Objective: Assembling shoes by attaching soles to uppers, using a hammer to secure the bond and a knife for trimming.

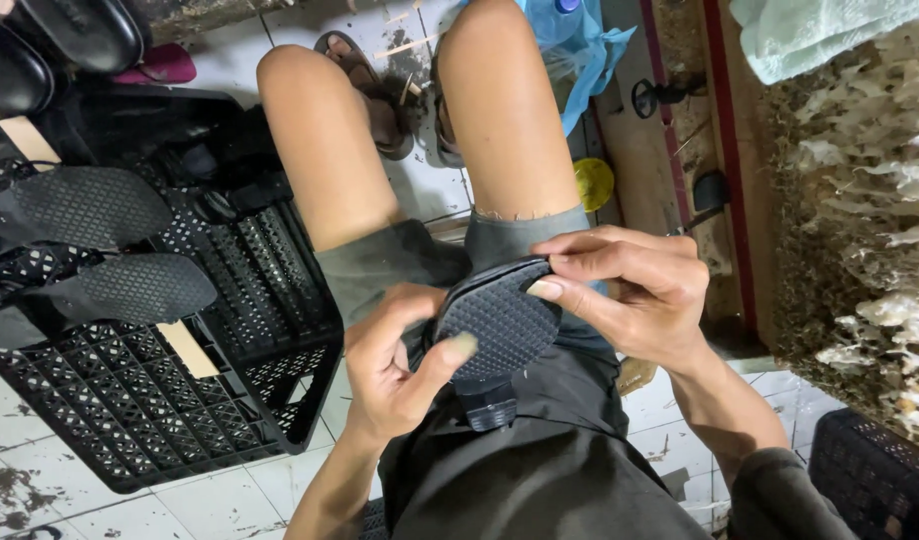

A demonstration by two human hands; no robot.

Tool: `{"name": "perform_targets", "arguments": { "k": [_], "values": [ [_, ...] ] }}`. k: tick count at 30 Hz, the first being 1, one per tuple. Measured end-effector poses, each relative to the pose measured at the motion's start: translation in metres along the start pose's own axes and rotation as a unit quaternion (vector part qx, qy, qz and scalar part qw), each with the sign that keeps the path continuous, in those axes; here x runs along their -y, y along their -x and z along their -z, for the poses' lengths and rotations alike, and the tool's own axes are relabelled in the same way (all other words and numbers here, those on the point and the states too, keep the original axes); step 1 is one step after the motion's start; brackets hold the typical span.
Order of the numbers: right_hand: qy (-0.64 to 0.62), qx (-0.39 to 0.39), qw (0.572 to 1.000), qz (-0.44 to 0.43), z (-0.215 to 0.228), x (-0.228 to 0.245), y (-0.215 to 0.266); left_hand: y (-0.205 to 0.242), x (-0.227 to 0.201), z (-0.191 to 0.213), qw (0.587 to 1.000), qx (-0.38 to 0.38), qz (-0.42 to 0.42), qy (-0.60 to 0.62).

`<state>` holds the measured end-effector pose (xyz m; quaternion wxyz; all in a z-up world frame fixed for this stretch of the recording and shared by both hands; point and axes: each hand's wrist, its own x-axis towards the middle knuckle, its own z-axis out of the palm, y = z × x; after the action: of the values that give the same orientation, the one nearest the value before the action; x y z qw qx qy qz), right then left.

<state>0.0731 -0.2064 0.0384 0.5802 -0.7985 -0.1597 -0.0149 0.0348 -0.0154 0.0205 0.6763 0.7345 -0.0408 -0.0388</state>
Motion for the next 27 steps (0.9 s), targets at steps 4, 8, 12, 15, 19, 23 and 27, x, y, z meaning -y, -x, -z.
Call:
{"name": "perform_targets", "arguments": {
  "k": [4,8,12,15,19,23,27],
  "values": [
    [-0.023,0.015,0.999,-0.032,-0.001,0.007,-0.004,-0.009,-0.009,-0.001,0.997,-0.016,-0.051,-0.047],
    [-0.051,0.021,0.998,-0.042,-0.004,0.008,-0.009,-0.012,-0.015,0.005,0.999,0.028,0.021,-0.032],
    [-0.086,0.073,0.991,-0.068,-0.008,0.009,-0.016,-0.016,-0.017,0.005,0.998,0.047,-0.006,-0.046],
    [-0.105,0.096,0.987,-0.070,-0.013,0.010,-0.022,-0.022,-0.027,0.011,0.996,0.071,0.039,-0.029],
    [-0.159,0.121,0.973,-0.113,-0.018,0.004,-0.026,-0.031,-0.024,0.014,0.989,0.114,0.051,-0.075],
    [-0.224,0.116,0.954,-0.164,-0.026,-0.004,-0.023,-0.029,-0.006,0.018,1.000,0.010,-0.002,0.001],
    [-0.178,0.108,0.972,-0.111,-0.035,-0.008,-0.015,-0.028,-0.005,0.021,1.000,-0.001,0.011,0.002]
  ]
}}
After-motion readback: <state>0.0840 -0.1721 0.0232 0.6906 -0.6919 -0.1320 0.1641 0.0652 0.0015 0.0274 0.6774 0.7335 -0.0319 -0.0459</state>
